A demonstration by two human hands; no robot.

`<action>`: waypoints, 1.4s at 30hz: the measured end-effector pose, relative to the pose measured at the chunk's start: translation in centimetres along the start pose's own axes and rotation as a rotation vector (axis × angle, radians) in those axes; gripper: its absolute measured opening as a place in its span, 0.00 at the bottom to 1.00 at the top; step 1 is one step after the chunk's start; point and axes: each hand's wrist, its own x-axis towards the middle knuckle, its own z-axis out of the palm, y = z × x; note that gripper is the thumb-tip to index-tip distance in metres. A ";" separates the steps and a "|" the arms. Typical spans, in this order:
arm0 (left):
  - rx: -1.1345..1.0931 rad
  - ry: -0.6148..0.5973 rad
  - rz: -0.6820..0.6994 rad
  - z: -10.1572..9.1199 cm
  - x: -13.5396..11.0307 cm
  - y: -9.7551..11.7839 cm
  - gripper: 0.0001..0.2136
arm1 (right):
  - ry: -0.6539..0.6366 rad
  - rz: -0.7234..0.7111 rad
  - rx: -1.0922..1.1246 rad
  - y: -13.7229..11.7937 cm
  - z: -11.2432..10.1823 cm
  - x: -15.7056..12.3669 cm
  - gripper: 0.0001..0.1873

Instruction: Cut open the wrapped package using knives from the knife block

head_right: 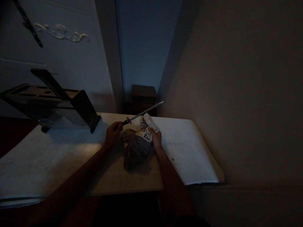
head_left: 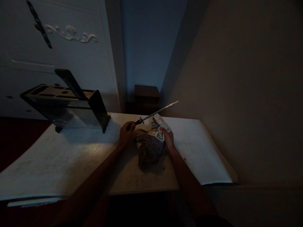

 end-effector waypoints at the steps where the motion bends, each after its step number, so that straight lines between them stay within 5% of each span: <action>1: -0.028 -0.029 -0.035 0.3 -0.3 0.2 0.17 | -0.018 0.007 0.002 0.0 0.1 -0.1 0.17; 7: -0.176 -0.189 -0.204 1.7 -1.7 1.2 0.22 | -0.113 0.030 -0.012 0.7 0.5 -0.7 0.18; 15: 0.023 -0.197 -0.028 2.3 -2.3 0.8 0.16 | -0.146 -0.143 -0.263 1.1 0.3 -0.6 0.14; 26: 0.119 -0.168 -0.015 2.3 -2.5 1.6 0.17 | -0.215 -0.181 -0.430 0.8 0.6 -1.5 0.15; 42: 0.501 -0.206 0.323 2.6 -3.6 1.2 0.18 | -0.095 -0.735 -0.905 0.6 -0.2 -2.0 0.21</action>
